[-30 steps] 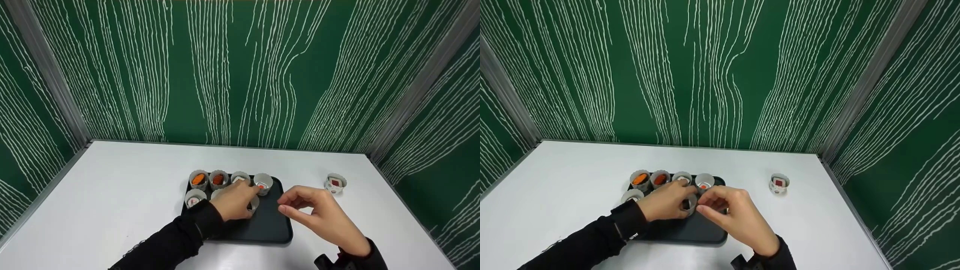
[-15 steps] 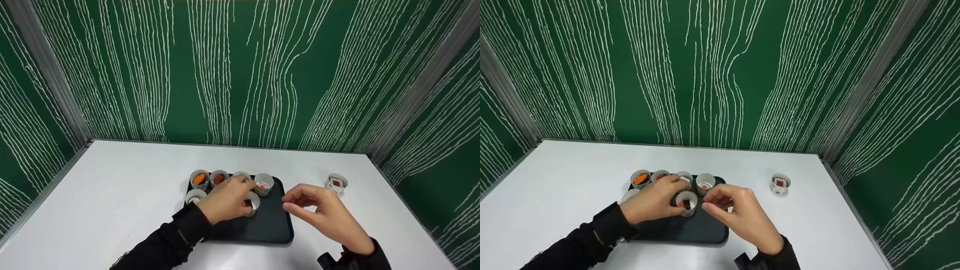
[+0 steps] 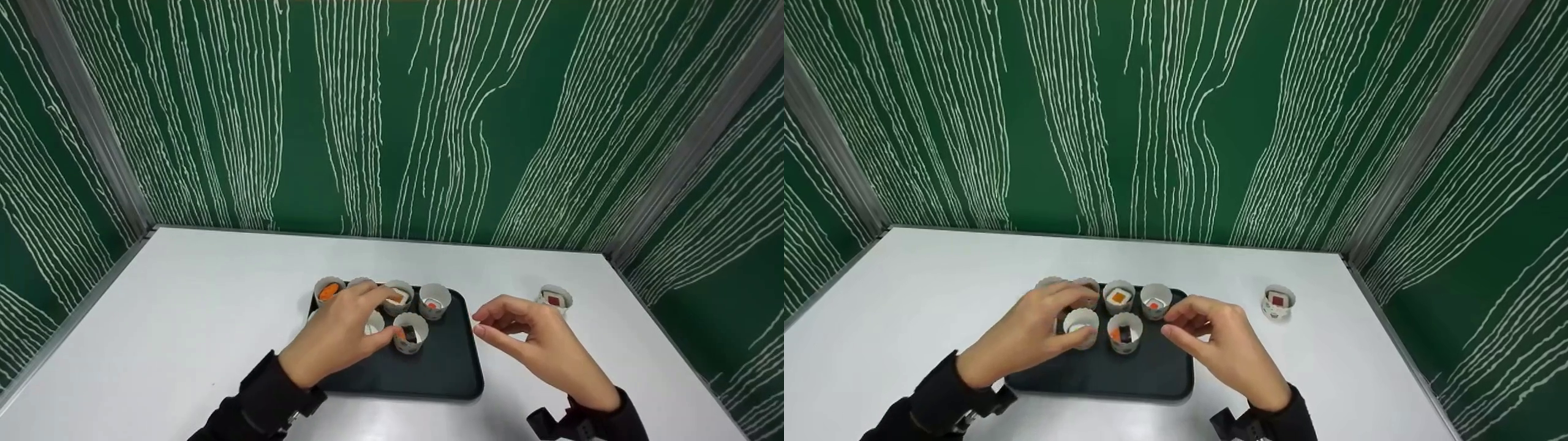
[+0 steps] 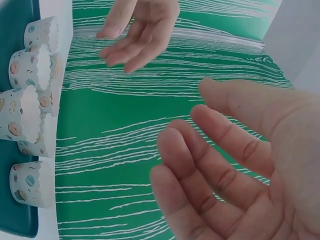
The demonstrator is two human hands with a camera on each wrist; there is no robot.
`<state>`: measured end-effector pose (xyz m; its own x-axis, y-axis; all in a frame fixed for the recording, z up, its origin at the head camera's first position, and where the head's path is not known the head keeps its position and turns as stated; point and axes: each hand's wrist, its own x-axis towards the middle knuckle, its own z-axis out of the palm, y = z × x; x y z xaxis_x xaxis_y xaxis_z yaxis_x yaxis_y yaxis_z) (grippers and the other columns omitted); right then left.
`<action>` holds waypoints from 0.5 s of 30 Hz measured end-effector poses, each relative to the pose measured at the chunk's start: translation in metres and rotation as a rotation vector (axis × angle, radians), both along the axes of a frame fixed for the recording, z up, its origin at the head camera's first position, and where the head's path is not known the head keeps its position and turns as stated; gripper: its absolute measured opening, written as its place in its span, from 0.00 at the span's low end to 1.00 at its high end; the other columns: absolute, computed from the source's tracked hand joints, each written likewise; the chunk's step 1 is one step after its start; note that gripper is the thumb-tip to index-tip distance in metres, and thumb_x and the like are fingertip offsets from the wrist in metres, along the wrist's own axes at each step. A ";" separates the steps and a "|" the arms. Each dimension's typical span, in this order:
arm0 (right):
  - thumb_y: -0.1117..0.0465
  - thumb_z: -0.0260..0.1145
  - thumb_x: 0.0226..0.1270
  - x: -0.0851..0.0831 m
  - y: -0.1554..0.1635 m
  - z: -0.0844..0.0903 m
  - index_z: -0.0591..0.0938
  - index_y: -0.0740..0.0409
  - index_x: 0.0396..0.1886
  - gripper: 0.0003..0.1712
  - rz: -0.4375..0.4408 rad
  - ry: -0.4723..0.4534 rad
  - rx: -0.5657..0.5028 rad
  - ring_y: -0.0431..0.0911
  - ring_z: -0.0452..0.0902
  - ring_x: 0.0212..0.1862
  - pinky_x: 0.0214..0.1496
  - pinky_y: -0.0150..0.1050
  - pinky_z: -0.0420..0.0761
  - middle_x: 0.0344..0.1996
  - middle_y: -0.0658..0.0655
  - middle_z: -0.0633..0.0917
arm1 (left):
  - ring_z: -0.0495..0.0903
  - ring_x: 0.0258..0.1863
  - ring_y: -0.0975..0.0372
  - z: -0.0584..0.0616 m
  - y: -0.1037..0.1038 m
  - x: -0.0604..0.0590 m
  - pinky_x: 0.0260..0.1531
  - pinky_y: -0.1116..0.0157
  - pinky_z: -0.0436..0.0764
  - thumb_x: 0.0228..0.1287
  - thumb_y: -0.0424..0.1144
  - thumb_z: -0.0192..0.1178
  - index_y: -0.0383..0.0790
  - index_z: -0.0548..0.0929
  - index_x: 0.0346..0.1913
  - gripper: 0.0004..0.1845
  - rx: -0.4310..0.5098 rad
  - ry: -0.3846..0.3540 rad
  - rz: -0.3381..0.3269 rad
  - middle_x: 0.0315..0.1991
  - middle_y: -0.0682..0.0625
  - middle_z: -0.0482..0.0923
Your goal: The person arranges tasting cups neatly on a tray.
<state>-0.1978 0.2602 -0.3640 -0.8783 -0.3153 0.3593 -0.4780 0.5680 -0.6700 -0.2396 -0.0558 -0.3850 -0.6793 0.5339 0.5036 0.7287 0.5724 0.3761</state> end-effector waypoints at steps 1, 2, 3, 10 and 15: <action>0.58 0.74 0.74 -0.001 0.000 0.000 0.89 0.44 0.45 0.04 -0.004 -0.002 0.003 0.36 0.87 0.38 0.44 0.32 0.86 0.37 0.42 0.91 | 0.86 0.51 0.57 0.001 -0.003 0.002 0.53 0.59 0.87 0.67 0.42 0.76 0.43 0.86 0.61 0.21 0.011 -0.012 0.008 0.50 0.48 0.86; 0.58 0.74 0.74 -0.001 0.001 0.000 0.89 0.44 0.45 0.04 -0.008 -0.004 0.006 0.36 0.87 0.38 0.43 0.32 0.86 0.37 0.42 0.91 | 0.86 0.53 0.57 0.002 -0.005 0.004 0.54 0.58 0.87 0.68 0.41 0.75 0.42 0.85 0.62 0.22 0.021 -0.025 0.014 0.52 0.48 0.86; 0.58 0.74 0.74 -0.002 0.001 -0.001 0.89 0.44 0.45 0.04 -0.012 -0.009 0.008 0.36 0.87 0.38 0.44 0.32 0.86 0.37 0.43 0.91 | 0.86 0.55 0.55 0.003 -0.008 0.006 0.55 0.57 0.87 0.68 0.41 0.75 0.41 0.85 0.63 0.22 0.027 -0.039 0.019 0.55 0.46 0.86; 0.57 0.75 0.73 -0.005 0.003 -0.003 0.89 0.45 0.47 0.06 -0.033 -0.021 0.017 0.36 0.87 0.38 0.44 0.32 0.86 0.38 0.45 0.91 | 0.87 0.59 0.51 0.005 -0.022 0.019 0.55 0.51 0.87 0.69 0.39 0.73 0.41 0.84 0.67 0.25 0.006 -0.068 0.062 0.60 0.43 0.86; 0.57 0.75 0.73 -0.012 0.007 -0.008 0.88 0.46 0.49 0.08 -0.067 -0.018 0.025 0.35 0.87 0.38 0.44 0.32 0.86 0.36 0.42 0.90 | 0.88 0.55 0.51 0.006 -0.026 0.024 0.51 0.51 0.88 0.68 0.41 0.75 0.42 0.83 0.70 0.28 -0.006 -0.064 0.084 0.58 0.44 0.86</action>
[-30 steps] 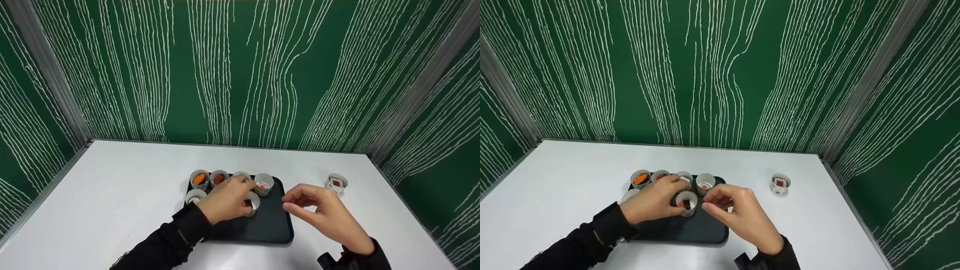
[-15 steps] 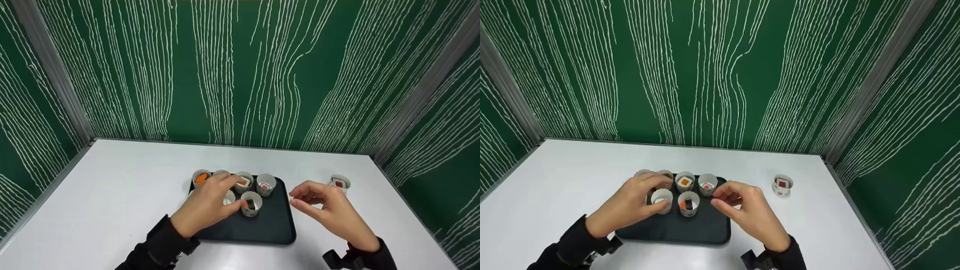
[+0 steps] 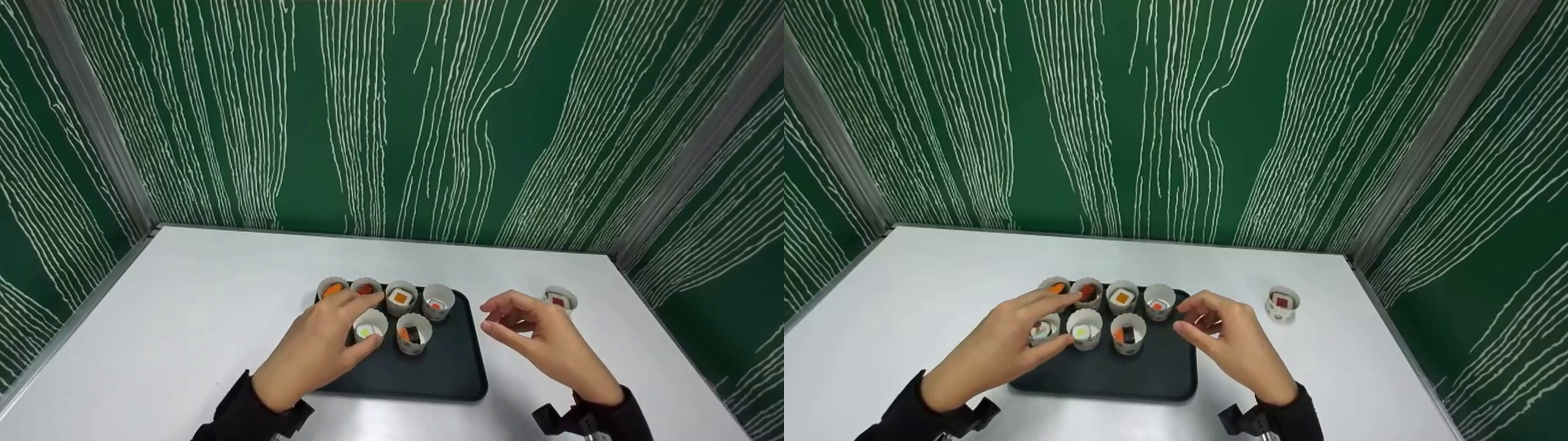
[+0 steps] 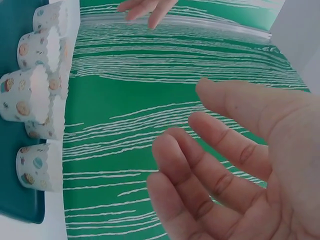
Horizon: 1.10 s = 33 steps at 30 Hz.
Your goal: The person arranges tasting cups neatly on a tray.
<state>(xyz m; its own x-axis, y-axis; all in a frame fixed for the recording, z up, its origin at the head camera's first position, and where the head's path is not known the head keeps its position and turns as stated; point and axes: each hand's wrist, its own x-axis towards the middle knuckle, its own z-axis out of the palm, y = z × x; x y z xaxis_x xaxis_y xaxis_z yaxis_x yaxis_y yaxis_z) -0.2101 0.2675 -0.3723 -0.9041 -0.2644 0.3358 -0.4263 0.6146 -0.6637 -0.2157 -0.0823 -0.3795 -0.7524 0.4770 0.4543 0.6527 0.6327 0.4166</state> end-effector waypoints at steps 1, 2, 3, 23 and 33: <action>0.58 0.76 0.72 -0.002 0.002 -0.001 0.88 0.46 0.49 0.09 -0.009 -0.003 -0.003 0.35 0.87 0.38 0.44 0.33 0.86 0.36 0.42 0.90 | 0.88 0.55 0.51 0.000 0.000 0.001 0.50 0.51 0.89 0.68 0.41 0.75 0.42 0.83 0.70 0.29 -0.001 0.003 0.002 0.58 0.44 0.86; 0.58 0.76 0.72 -0.004 0.004 -0.002 0.88 0.47 0.50 0.10 -0.019 -0.004 -0.005 0.35 0.87 0.38 0.44 0.32 0.86 0.36 0.43 0.90 | 0.88 0.54 0.52 0.000 0.000 0.001 0.50 0.51 0.89 0.67 0.41 0.76 0.42 0.83 0.69 0.29 -0.003 0.005 0.004 0.57 0.45 0.86; 0.58 0.76 0.72 -0.006 0.007 -0.003 0.88 0.47 0.51 0.10 -0.031 -0.008 -0.006 0.35 0.88 0.39 0.44 0.32 0.87 0.36 0.43 0.90 | 0.89 0.53 0.52 0.000 0.000 0.001 0.49 0.51 0.89 0.67 0.41 0.76 0.42 0.83 0.69 0.29 -0.004 0.008 0.005 0.56 0.45 0.87; 0.42 0.69 0.77 -0.066 0.124 -0.029 0.72 0.71 0.72 0.42 -0.356 -0.213 0.290 0.62 0.87 0.49 0.42 0.44 0.83 0.49 0.72 0.87 | 0.88 0.52 0.55 -0.001 0.000 0.003 0.45 0.53 0.89 0.67 0.42 0.76 0.43 0.85 0.65 0.25 -0.039 0.015 0.007 0.54 0.46 0.87; 0.33 0.69 0.72 -0.085 0.157 -0.049 0.59 0.84 0.76 0.63 -0.414 -0.401 0.351 0.63 0.81 0.49 0.47 0.51 0.81 0.58 0.84 0.79 | 0.88 0.51 0.55 -0.004 0.002 0.002 0.45 0.55 0.89 0.68 0.42 0.75 0.43 0.86 0.64 0.24 -0.041 0.014 -0.002 0.54 0.46 0.87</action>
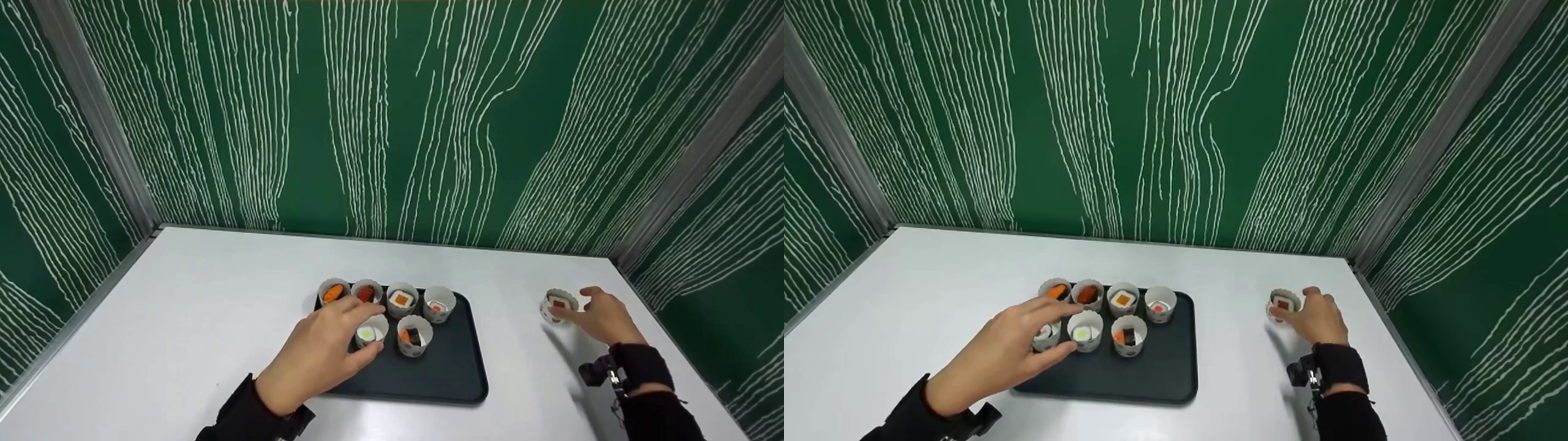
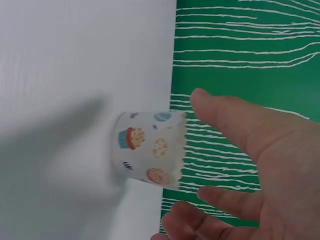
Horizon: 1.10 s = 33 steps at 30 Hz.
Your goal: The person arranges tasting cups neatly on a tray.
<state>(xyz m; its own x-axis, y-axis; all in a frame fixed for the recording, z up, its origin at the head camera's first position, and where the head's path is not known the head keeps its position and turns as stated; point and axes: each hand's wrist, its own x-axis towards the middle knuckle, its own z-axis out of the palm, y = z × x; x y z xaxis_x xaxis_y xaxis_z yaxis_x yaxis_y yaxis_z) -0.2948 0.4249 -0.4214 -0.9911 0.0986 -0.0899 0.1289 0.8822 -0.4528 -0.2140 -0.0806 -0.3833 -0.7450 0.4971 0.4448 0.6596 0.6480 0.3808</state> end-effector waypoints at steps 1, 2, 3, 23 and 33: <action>0.32 0.69 0.71 -0.002 0.001 -0.001 0.58 0.84 0.76 0.63 -0.003 -0.015 -0.004 0.65 0.81 0.51 0.48 0.52 0.82 0.58 0.84 0.78 | 0.88 0.51 0.55 0.000 0.000 0.000 0.45 0.55 0.89 0.68 0.42 0.75 0.43 0.86 0.64 0.24 0.000 0.002 0.001 0.54 0.46 0.87; 0.32 0.69 0.71 -0.004 0.001 -0.003 0.58 0.84 0.76 0.64 -0.005 -0.029 -0.006 0.67 0.80 0.53 0.50 0.54 0.82 0.59 0.84 0.78 | 0.88 0.51 0.55 0.000 0.000 0.000 0.45 0.55 0.89 0.67 0.42 0.75 0.43 0.86 0.64 0.24 0.000 0.001 0.001 0.53 0.46 0.87; 0.32 0.69 0.71 -0.006 0.001 -0.004 0.58 0.84 0.76 0.64 -0.008 -0.043 -0.010 0.68 0.80 0.54 0.51 0.56 0.82 0.59 0.84 0.78 | 0.88 0.51 0.55 0.000 0.000 0.000 0.45 0.55 0.89 0.67 0.42 0.76 0.43 0.86 0.64 0.24 0.001 0.000 0.002 0.53 0.46 0.87; 0.37 0.69 0.73 -0.016 -0.002 -0.016 0.63 0.82 0.69 0.54 -0.076 -0.065 -0.056 0.62 0.77 0.48 0.41 0.45 0.77 0.52 0.78 0.80 | 0.87 0.50 0.57 0.002 -0.002 0.000 0.46 0.56 0.89 0.68 0.42 0.75 0.44 0.86 0.64 0.23 0.002 -0.025 0.008 0.53 0.47 0.86; 0.36 0.68 0.73 -0.012 -0.005 -0.016 0.61 0.82 0.72 0.56 -0.087 -0.085 -0.073 0.65 0.76 0.52 0.45 0.48 0.79 0.58 0.81 0.78 | 0.88 0.52 0.56 0.001 -0.003 -0.003 0.47 0.54 0.89 0.68 0.43 0.76 0.43 0.86 0.63 0.23 0.003 -0.022 0.013 0.54 0.46 0.87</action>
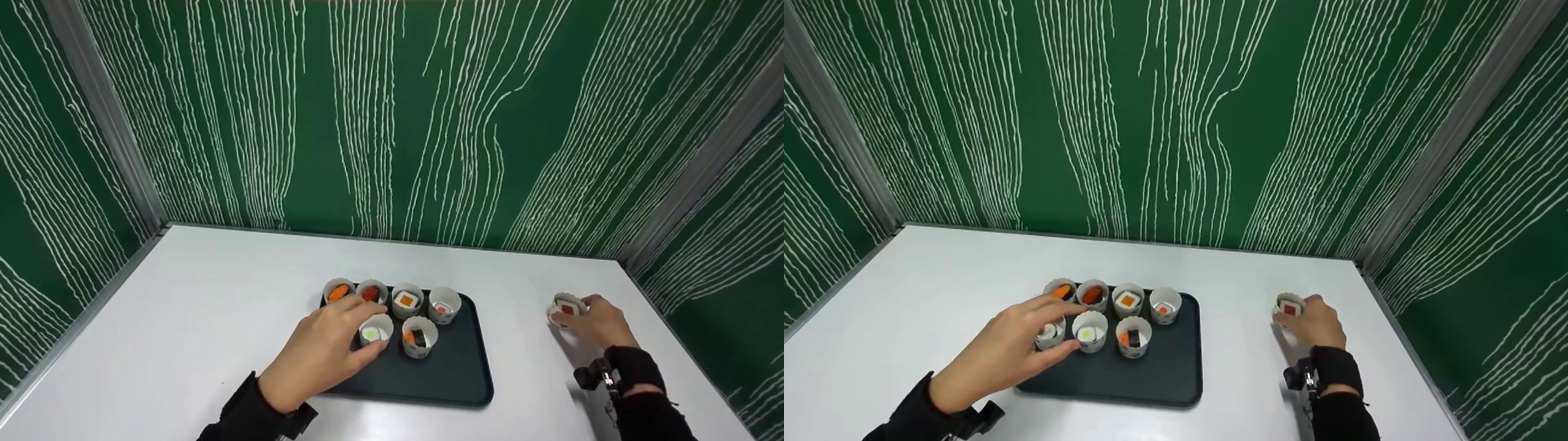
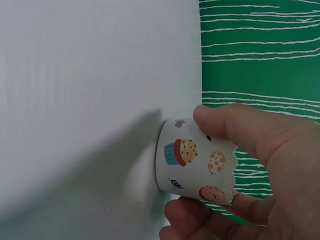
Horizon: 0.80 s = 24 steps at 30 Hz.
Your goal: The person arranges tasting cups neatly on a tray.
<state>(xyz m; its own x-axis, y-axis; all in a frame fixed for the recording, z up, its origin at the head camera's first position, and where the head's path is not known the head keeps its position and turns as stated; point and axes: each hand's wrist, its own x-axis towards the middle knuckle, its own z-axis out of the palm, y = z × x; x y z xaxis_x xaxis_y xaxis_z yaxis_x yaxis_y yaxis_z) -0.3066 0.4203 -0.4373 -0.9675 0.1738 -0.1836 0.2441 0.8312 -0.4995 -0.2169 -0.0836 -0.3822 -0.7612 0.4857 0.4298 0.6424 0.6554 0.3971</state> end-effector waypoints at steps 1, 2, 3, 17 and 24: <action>0.36 0.68 0.73 0.001 0.000 0.001 0.60 0.82 0.73 0.57 0.003 0.001 -0.004 0.65 0.77 0.53 0.46 0.49 0.79 0.59 0.82 0.77 | 0.88 0.52 0.55 0.000 0.000 0.000 0.47 0.54 0.89 0.68 0.43 0.76 0.43 0.86 0.63 0.23 -0.001 0.000 0.002 0.54 0.46 0.87; 0.36 0.68 0.73 0.002 0.000 0.001 0.60 0.82 0.73 0.57 0.006 0.005 -0.005 0.66 0.77 0.53 0.47 0.49 0.79 0.59 0.82 0.78 | 0.88 0.52 0.55 0.000 0.000 0.000 0.47 0.54 0.89 0.68 0.43 0.75 0.43 0.86 0.63 0.23 -0.002 -0.001 0.003 0.54 0.46 0.87; 0.36 0.68 0.73 0.003 0.000 0.002 0.59 0.83 0.74 0.58 0.011 0.011 -0.005 0.66 0.78 0.53 0.47 0.50 0.79 0.58 0.82 0.79 | 0.88 0.52 0.55 0.000 0.000 0.000 0.47 0.54 0.89 0.68 0.43 0.75 0.43 0.86 0.63 0.23 -0.002 -0.002 0.006 0.54 0.46 0.87; 0.35 0.72 0.70 0.017 -0.018 0.015 0.66 0.77 0.72 0.54 0.048 0.155 0.006 0.56 0.82 0.45 0.37 0.40 0.75 0.48 0.73 0.85 | 0.89 0.52 0.53 0.000 0.000 -0.001 0.46 0.50 0.89 0.68 0.44 0.75 0.44 0.85 0.64 0.24 0.005 -0.019 0.021 0.54 0.45 0.87; 0.37 0.75 0.69 0.028 -0.042 0.026 0.69 0.72 0.71 0.51 0.084 0.229 -0.044 0.60 0.84 0.53 0.39 0.40 0.79 0.55 0.74 0.84 | 0.89 0.53 0.52 0.000 -0.001 -0.002 0.48 0.50 0.89 0.68 0.43 0.75 0.44 0.85 0.66 0.25 0.012 -0.026 0.015 0.56 0.44 0.87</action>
<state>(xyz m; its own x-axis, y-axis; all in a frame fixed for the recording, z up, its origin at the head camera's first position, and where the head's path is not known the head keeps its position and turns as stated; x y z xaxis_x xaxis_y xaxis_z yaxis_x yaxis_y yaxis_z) -0.2782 0.3784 -0.4108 -0.9955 0.0879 0.0367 0.0514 0.8199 -0.5703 -0.2188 -0.0843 -0.3818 -0.7790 0.4695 0.4156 0.6223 0.6599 0.4210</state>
